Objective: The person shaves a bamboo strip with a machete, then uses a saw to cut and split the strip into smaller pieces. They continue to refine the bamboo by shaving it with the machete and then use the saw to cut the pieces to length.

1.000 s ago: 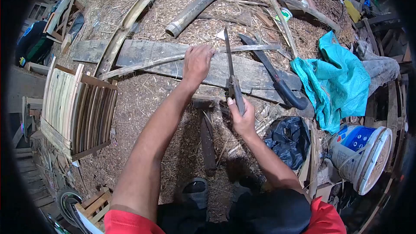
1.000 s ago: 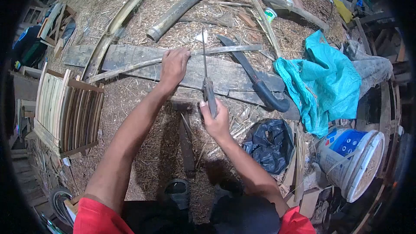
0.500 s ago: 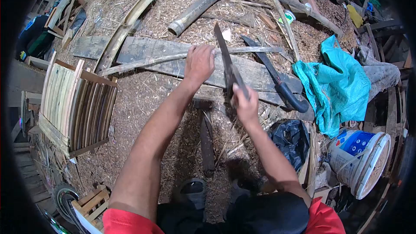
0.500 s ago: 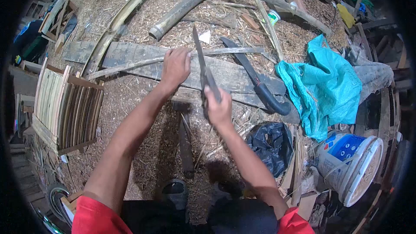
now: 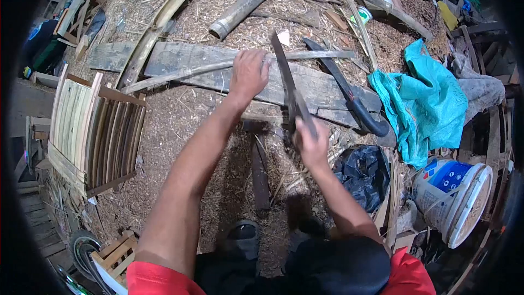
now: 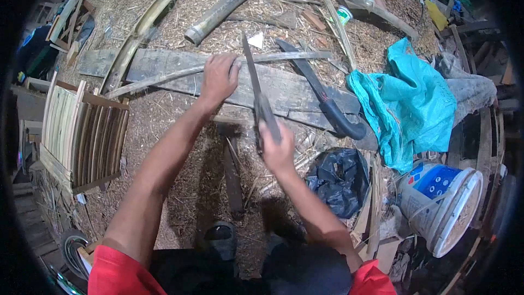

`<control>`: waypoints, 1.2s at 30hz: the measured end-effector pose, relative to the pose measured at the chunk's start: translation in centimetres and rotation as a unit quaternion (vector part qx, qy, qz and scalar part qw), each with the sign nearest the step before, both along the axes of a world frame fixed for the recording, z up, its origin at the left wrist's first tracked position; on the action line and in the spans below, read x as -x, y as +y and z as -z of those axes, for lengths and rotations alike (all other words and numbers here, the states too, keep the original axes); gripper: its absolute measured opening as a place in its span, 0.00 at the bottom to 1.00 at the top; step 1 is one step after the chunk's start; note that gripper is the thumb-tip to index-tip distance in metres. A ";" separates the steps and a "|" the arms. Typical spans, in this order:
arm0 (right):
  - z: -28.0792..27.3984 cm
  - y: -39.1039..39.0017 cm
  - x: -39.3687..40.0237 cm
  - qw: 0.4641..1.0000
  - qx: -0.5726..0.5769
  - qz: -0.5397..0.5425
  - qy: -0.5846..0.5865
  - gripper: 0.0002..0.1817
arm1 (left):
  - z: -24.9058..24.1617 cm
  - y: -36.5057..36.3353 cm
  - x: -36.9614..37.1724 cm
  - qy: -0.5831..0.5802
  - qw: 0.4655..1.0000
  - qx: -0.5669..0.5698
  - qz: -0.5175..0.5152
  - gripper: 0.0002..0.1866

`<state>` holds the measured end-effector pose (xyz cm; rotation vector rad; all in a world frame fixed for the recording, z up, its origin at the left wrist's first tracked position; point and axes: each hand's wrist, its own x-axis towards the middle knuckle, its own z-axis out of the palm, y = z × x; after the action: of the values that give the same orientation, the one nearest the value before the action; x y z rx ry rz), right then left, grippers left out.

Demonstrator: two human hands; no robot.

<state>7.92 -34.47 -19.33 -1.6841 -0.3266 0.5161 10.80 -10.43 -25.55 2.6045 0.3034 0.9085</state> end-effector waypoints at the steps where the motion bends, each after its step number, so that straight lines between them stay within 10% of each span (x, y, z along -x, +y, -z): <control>1: 0.8 -1.3 1.4 1.000 0.003 -0.005 -0.007 0.15 | 0.0 0.0 0.0 0.001 1.000 -0.001 0.002 0.14; 36: 0.2 0.5 0.3 0.998 0.034 0.004 -0.056 0.18 | -0.4 -0.3 -0.1 0.026 1.000 0.012 0.003 0.13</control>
<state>7.66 -33.94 -19.54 -1.7833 -0.3876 0.4322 10.90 -10.70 -25.15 2.6086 0.3184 0.8299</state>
